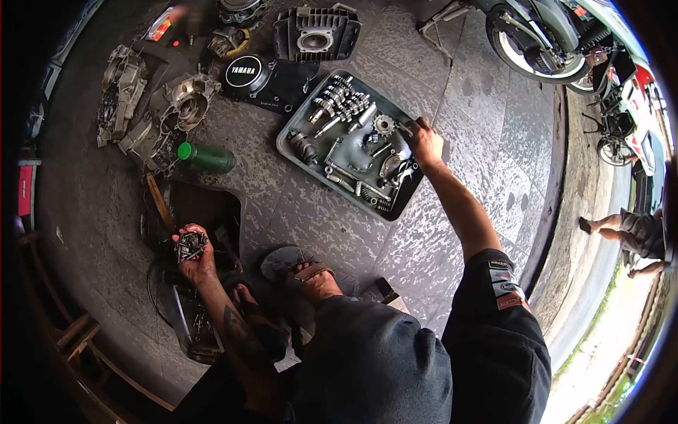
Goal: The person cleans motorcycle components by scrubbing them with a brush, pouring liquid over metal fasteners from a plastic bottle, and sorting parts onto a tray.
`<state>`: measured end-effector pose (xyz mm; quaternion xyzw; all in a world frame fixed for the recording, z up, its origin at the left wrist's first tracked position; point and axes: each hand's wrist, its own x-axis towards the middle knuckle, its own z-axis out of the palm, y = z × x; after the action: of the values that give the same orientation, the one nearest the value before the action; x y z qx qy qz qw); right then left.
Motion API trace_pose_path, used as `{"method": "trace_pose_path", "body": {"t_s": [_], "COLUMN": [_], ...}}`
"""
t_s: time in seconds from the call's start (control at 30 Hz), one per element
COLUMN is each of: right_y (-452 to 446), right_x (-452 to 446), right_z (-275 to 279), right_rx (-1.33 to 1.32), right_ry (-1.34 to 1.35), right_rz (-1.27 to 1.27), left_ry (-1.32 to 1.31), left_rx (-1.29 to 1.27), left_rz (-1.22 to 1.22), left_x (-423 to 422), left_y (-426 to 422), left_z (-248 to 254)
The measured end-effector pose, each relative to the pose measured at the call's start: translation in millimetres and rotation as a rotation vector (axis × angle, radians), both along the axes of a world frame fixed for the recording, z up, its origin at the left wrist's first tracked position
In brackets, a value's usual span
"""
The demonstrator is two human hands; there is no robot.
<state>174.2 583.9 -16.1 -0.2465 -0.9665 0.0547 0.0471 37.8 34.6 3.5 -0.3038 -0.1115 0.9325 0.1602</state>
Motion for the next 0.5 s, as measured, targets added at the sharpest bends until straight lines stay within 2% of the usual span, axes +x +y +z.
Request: {"method": "trace_pose_path", "body": {"t_s": [0.03,0.1,0.13,0.23,0.33,0.5], "right_y": [-6,-12,-17,-22,-22,-12], "right_x": [5,14,16,10,-1,-10], "right_z": [3,-3,-6,4,13,-4], "right_rx": [-0.046,0.095,0.02,0.013,0.019,0.017], "right_ry": [0.017,0.068,-0.044,-0.224,-0.262,-0.285], "right_rz": [0.07,0.465,0.452,0.494,0.563,0.597], "left_ry": [-0.002,0.016,0.017,0.011,-0.01,-0.013], "left_rx": [0.0,0.04,0.041,-0.014,0.019,0.06], "left_rz": [0.001,-0.02,-0.027,-0.003,-0.009,-0.03], "left_x": [1,-1,0,0,3,6], "left_y": [-1,2,4,8,9,9], "left_z": [0,0,0,0,0,0]}}
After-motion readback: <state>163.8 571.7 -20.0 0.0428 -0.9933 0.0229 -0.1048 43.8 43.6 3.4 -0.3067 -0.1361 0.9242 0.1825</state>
